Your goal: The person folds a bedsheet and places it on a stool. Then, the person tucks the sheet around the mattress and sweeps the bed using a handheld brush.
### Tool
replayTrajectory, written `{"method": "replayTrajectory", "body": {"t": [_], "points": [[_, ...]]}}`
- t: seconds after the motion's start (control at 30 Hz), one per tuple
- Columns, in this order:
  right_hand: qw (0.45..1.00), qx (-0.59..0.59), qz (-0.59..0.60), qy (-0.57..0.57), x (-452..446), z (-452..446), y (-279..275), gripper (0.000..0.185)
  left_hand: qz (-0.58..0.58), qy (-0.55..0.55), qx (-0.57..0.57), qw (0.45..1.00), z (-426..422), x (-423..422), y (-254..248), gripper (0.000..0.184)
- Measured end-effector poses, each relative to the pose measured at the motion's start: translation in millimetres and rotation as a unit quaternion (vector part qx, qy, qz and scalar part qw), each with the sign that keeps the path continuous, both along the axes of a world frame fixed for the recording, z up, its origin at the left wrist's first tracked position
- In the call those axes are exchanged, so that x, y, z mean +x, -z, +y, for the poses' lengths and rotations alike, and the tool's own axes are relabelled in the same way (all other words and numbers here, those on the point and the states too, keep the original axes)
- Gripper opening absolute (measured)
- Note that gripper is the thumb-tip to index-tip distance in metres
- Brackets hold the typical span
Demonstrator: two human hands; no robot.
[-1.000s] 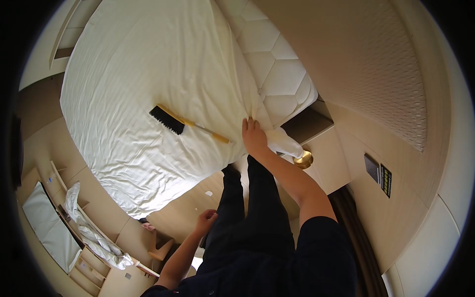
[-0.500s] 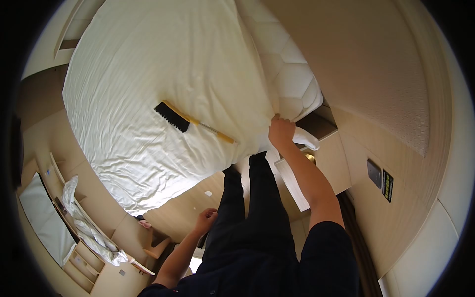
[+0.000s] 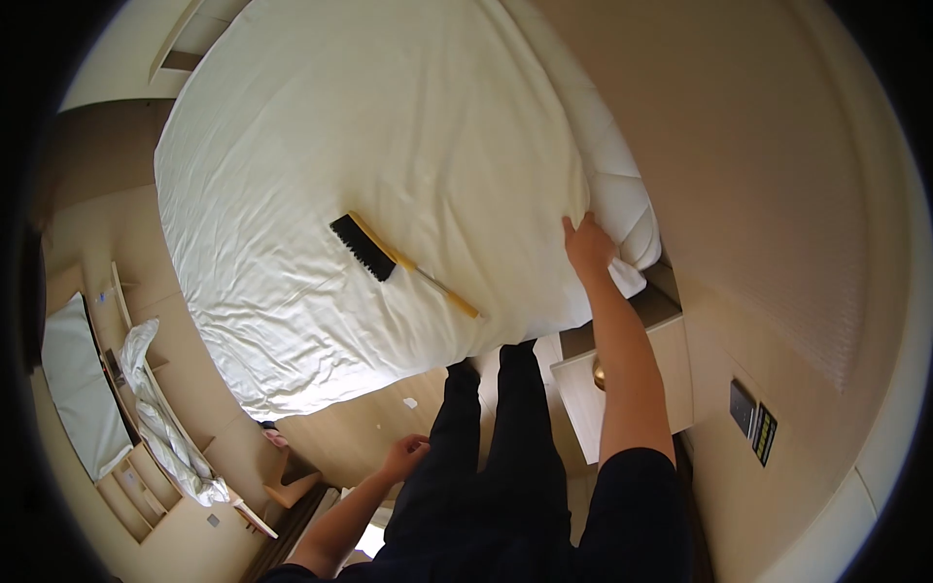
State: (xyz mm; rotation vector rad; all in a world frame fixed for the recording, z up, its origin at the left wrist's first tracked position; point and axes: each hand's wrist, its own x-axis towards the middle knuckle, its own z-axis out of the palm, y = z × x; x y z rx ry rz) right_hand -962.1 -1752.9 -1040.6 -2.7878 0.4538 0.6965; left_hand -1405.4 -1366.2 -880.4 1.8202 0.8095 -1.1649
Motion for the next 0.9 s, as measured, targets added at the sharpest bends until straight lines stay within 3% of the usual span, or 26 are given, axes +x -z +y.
{"method": "replayTrajectory", "body": {"t": [0.1,0.17,0.23,0.3,0.53,0.67,0.77,0.87,0.9], "points": [[0.999,-0.032,-0.01,-0.042,14,-63,27,0.058,-0.013,0.006,-0.004,1.0,-15,21,-11,0.031],[0.999,-0.01,-0.025,-0.038,19,-99,3,0.057,-0.003,0.008,0.002,1.0,-11,32,-24,0.031],[0.999,-0.015,-0.042,-0.032,21,-97,-12,0.057,0.01,0.003,0.009,1.0,-11,36,-18,0.031],[0.998,-0.052,-0.026,-0.027,19,-91,-7,0.058,0.012,-0.009,-0.002,1.0,-13,27,-10,0.032],[0.995,-0.022,0.053,0.083,21,-89,21,0.055,-0.044,-0.036,0.004,0.998,-11,31,-11,0.03],[0.988,-0.072,0.122,0.056,22,-80,5,0.061,0.0,-0.052,0.016,0.999,-8,33,-11,0.031],[0.977,-0.203,-0.059,0.025,6,-70,33,0.065,-0.017,-0.08,0.022,0.996,1,19,2,0.032],[0.937,-0.201,-0.172,-0.229,-8,-12,-28,0.076,-0.084,-0.073,0.096,0.989,16,7,31,0.036],[0.934,-0.122,-0.209,-0.263,-20,17,-37,0.077,-0.112,-0.082,0.125,0.982,22,8,40,0.04]]}}
